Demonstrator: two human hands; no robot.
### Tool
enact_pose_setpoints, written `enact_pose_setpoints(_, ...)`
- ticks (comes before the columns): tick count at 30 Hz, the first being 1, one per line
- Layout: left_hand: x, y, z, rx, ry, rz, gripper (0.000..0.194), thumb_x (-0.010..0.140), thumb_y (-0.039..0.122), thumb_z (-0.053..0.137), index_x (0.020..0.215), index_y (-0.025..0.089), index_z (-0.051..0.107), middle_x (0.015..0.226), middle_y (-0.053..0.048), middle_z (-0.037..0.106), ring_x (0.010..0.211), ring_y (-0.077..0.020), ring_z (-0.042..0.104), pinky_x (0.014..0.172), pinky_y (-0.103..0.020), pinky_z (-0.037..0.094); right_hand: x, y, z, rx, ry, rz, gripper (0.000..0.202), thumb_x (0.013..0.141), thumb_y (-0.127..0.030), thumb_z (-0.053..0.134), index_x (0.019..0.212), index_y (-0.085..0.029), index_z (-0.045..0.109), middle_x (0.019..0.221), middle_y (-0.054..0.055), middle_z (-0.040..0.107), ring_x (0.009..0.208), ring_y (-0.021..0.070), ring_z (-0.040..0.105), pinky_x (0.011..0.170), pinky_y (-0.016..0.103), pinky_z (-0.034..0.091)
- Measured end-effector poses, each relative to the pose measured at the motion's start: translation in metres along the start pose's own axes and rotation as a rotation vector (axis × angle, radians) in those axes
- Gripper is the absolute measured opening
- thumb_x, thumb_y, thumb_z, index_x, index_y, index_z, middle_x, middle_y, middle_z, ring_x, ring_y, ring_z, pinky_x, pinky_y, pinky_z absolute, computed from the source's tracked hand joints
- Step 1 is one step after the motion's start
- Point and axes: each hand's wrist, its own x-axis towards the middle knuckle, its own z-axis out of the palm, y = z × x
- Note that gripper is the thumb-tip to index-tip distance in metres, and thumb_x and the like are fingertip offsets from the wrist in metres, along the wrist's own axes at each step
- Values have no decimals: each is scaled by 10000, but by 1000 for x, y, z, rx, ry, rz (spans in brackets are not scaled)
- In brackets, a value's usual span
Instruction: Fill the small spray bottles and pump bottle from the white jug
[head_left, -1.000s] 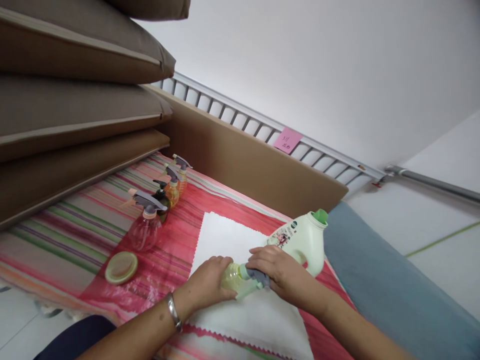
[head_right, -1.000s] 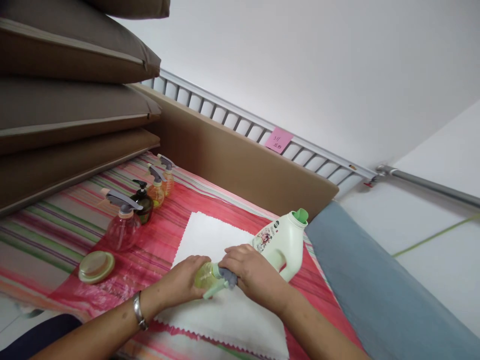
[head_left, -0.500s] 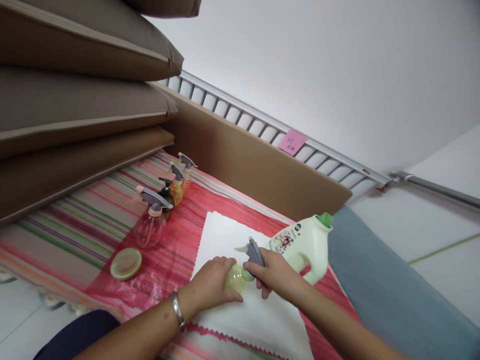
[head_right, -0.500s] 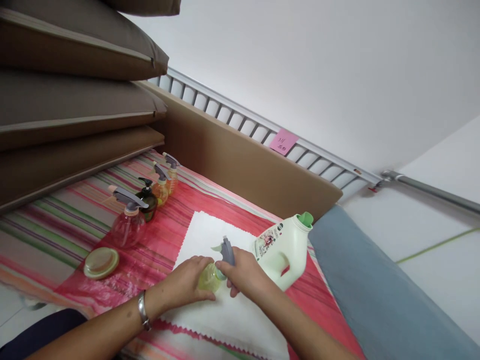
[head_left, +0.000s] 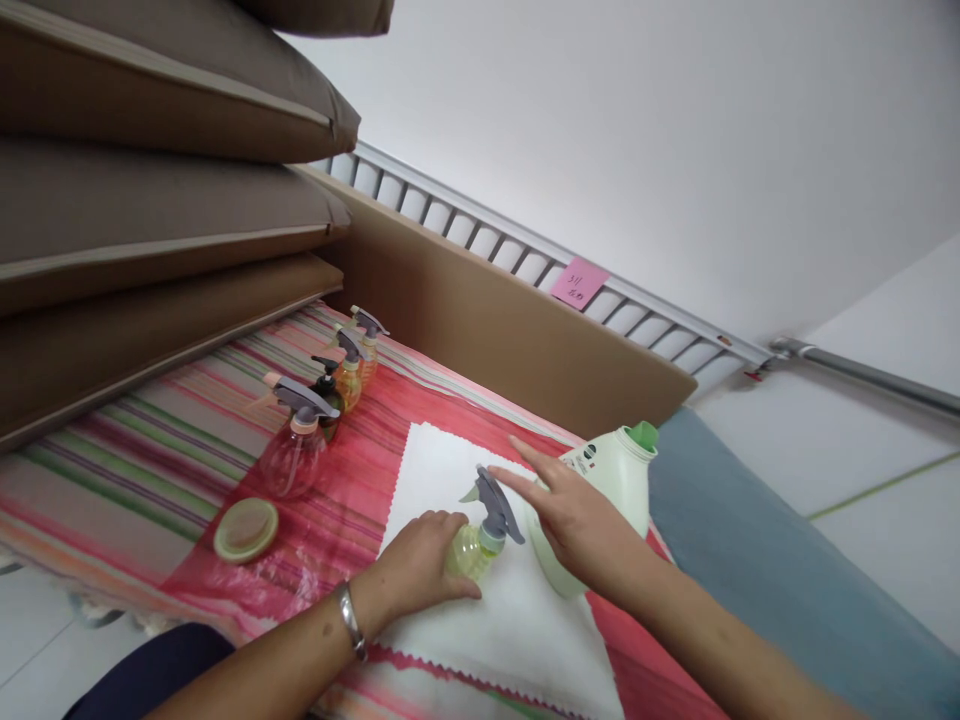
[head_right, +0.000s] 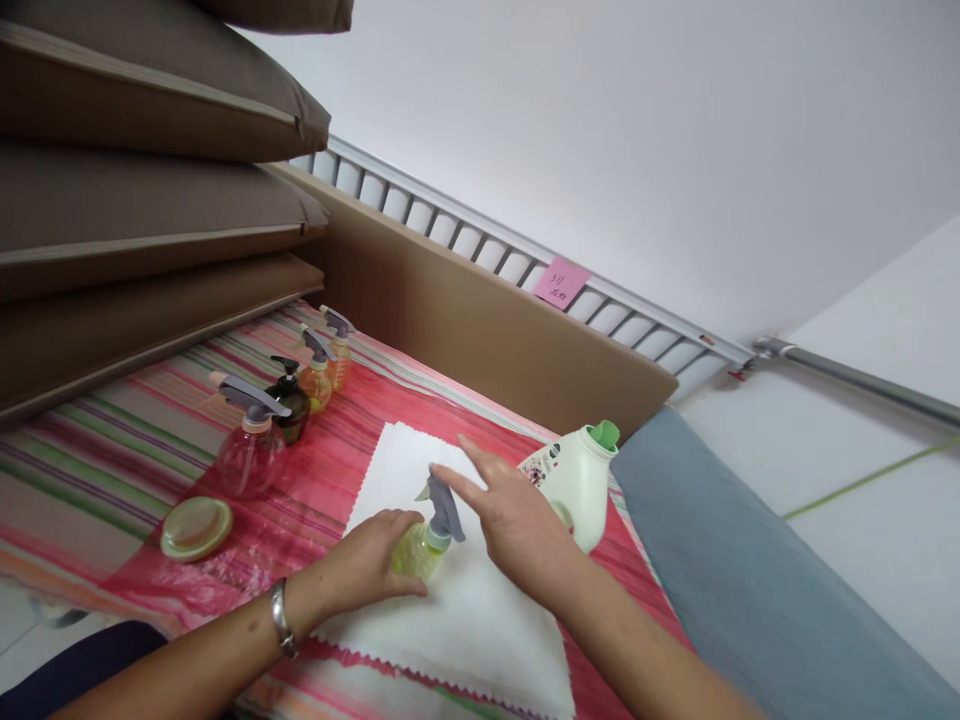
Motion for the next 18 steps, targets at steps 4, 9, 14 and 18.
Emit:
enact_pose_setpoints(4, 1, 0, -1, -2, -1, -12, 640, 586, 510, 736, 1118, 220, 531, 1132, -107, 602, 1038, -301, 548, 873, -399, 431, 21, 2, 0, -122, -132, -299, 560, 828, 16, 337, 1256, -316, 476, 1492, 89, 243, 1334, 269, 266, 969, 488, 340)
enact_pose_setpoints(9, 1, -1, -2, 6, -9, -7, 650, 589, 514, 735, 1122, 211, 518, 1096, -95, 615, 1009, -291, 557, 861, -388, 434, 24, -4, -4, -163, -274, -367, 253, 895, -140, 397, 999, -177, 625, 1250, 113, 566, 1239, 263, 411, 995, 459, 311)
enact_pose_setpoints(14, 2, -2, -1, 16, 4, 7, 651, 586, 506, 742, 1117, 211, 510, 1081, -83, 618, 977, -282, 565, 839, -374, 443, 16, -11, -11, -150, -363, -262, 156, 872, -237, 485, 920, -200, 628, 827, 46, 674, 808, 196, 600, 843, 378, 390)
enact_pose_setpoints(18, 2, -1, -1, 25, 1, 7, 625, 580, 510, 745, 1085, 222, 516, 1056, -70, 624, 963, -277, 568, 823, -360, 444, 15, -18, -10, -106, -392, -153, 149, 850, -261, 501, 881, -207, 635, 787, 40, 673, 738, 205, 592, 715, 333, 391)
